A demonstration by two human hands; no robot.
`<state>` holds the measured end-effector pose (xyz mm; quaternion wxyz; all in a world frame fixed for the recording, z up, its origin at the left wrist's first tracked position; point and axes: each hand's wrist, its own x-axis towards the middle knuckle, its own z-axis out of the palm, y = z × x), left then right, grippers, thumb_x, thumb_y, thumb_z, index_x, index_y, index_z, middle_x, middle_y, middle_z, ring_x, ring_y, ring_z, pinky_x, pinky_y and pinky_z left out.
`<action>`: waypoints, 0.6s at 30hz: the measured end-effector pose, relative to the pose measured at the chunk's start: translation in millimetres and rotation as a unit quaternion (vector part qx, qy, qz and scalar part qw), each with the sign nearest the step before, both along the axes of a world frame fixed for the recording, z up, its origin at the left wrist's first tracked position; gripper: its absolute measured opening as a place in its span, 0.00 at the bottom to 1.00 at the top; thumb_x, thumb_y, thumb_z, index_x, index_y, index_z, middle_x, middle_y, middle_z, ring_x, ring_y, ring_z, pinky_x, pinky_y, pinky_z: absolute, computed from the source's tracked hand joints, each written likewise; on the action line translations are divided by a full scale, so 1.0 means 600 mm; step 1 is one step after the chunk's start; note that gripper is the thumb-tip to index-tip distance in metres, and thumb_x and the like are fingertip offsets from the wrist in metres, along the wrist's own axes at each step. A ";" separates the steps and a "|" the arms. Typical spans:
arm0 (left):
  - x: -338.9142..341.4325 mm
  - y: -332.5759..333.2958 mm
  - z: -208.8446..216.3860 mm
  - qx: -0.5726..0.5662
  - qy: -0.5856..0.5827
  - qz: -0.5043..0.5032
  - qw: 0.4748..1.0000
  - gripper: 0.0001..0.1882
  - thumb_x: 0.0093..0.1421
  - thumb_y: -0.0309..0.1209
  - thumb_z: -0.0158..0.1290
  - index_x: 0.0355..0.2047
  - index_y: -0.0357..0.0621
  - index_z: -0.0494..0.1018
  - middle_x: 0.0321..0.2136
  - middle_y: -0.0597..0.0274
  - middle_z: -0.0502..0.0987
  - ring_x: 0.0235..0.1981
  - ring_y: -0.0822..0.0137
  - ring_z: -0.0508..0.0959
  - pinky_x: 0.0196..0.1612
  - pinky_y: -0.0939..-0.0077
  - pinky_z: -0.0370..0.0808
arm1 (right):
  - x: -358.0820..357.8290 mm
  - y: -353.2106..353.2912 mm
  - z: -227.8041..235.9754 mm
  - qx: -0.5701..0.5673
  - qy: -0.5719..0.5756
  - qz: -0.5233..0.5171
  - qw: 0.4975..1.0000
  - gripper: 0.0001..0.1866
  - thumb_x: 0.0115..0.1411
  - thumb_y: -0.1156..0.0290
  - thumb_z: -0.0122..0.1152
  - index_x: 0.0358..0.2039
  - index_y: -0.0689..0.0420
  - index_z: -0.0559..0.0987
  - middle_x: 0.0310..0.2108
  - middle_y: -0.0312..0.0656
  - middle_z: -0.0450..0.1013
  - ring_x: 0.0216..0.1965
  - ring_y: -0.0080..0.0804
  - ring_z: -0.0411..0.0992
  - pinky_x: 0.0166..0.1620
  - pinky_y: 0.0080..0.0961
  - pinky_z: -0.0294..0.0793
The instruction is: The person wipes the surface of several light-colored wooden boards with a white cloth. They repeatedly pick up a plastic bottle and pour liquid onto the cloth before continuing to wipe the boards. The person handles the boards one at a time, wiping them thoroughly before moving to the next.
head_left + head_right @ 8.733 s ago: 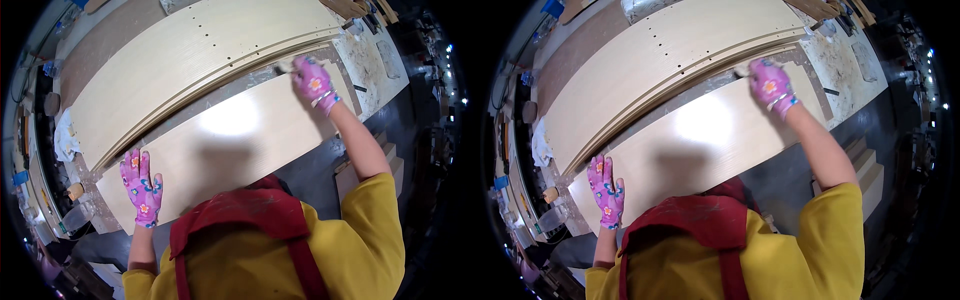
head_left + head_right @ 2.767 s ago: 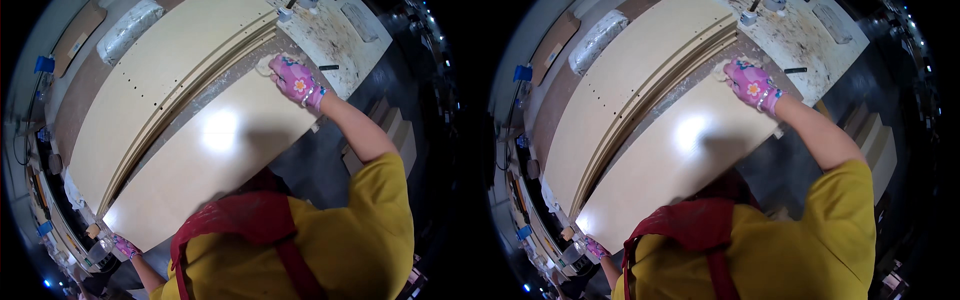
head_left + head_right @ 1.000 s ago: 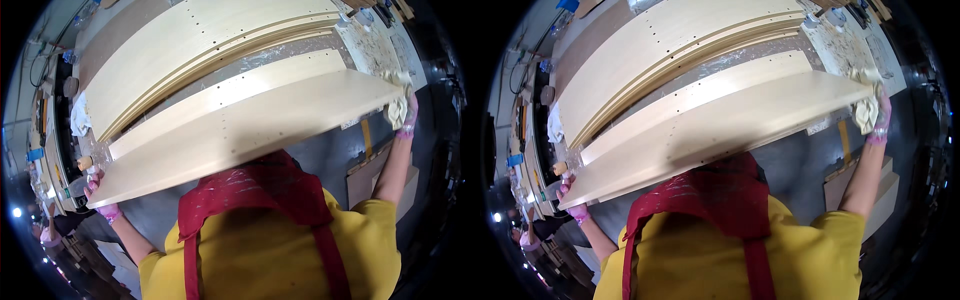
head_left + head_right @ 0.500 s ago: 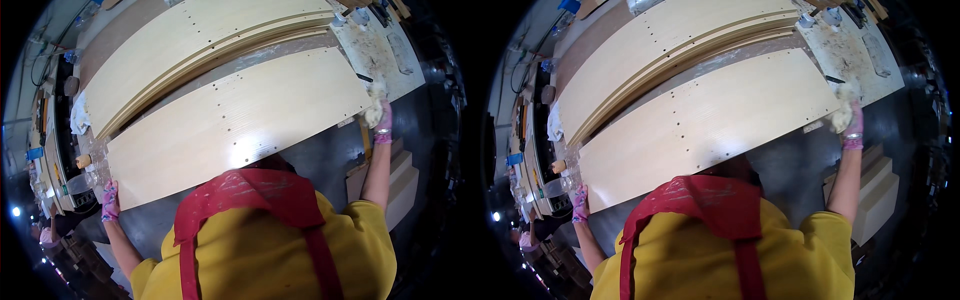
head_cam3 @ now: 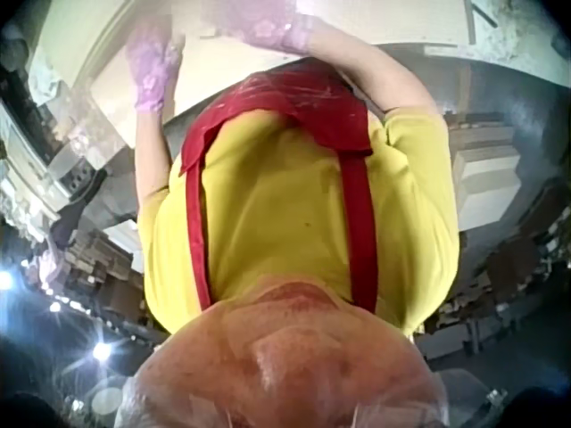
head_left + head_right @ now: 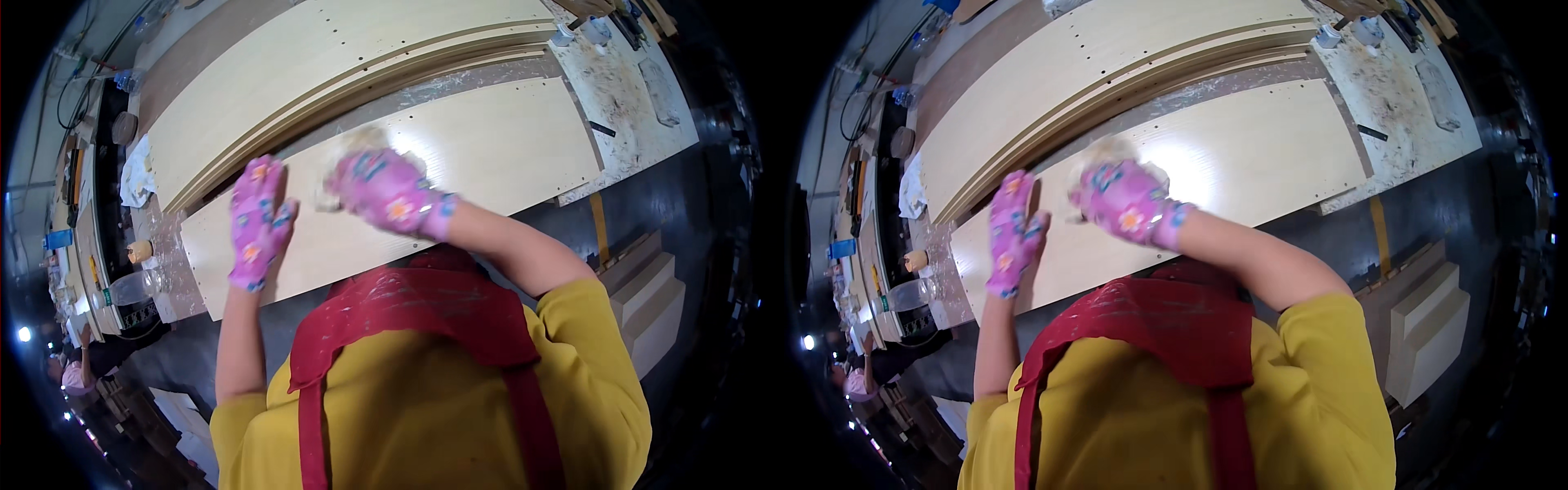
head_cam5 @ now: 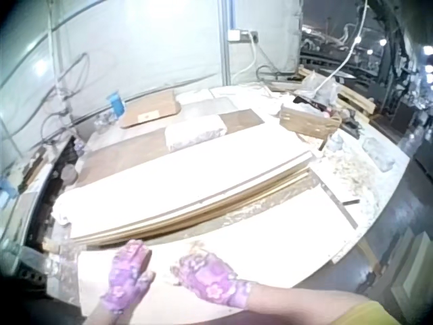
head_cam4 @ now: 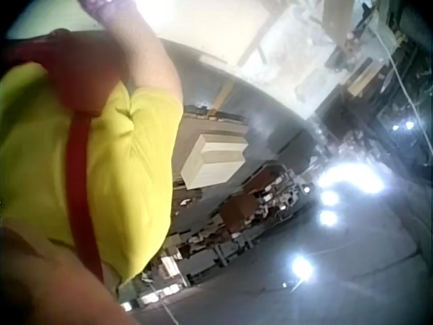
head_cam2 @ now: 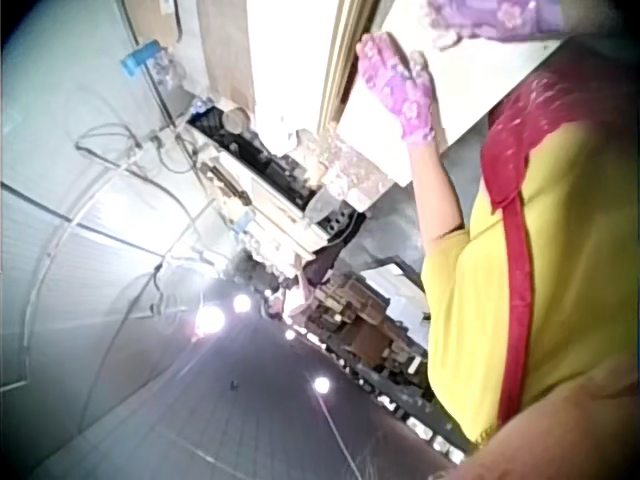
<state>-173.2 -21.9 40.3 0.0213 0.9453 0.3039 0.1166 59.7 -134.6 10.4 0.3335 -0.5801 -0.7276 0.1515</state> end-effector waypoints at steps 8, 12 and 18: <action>0.013 0.022 -0.022 -0.024 0.013 0.038 0.999 0.27 0.61 0.37 0.49 0.61 0.46 0.64 0.59 0.53 0.68 0.62 0.53 0.64 0.66 0.57 0.53 | 0.525 -0.125 0.012 -0.082 -0.260 -0.474 0.837 0.12 0.62 0.69 0.47 0.39 0.62 0.76 0.30 0.53 0.75 0.32 0.46 0.75 0.40 0.39 0.73; 0.013 0.016 -0.018 -0.029 0.008 0.053 0.998 0.27 0.59 0.36 0.51 0.60 0.47 0.65 0.57 0.53 0.69 0.61 0.53 0.65 0.66 0.57 0.54 | 0.413 -0.104 0.069 -0.024 -0.651 -0.183 0.737 0.21 0.57 0.72 0.51 0.52 0.57 0.70 0.50 0.50 0.70 0.53 0.37 0.69 0.56 0.38 0.69; 0.017 0.022 -0.021 -0.020 0.013 0.045 0.999 0.27 0.60 0.36 0.49 0.60 0.45 0.65 0.57 0.53 0.69 0.60 0.52 0.65 0.65 0.57 0.54 | 0.332 -0.045 -0.063 -0.117 -0.448 -0.307 0.832 0.13 0.57 0.68 0.51 0.41 0.53 0.79 0.35 0.44 0.77 0.40 0.40 0.75 0.50 0.33 0.71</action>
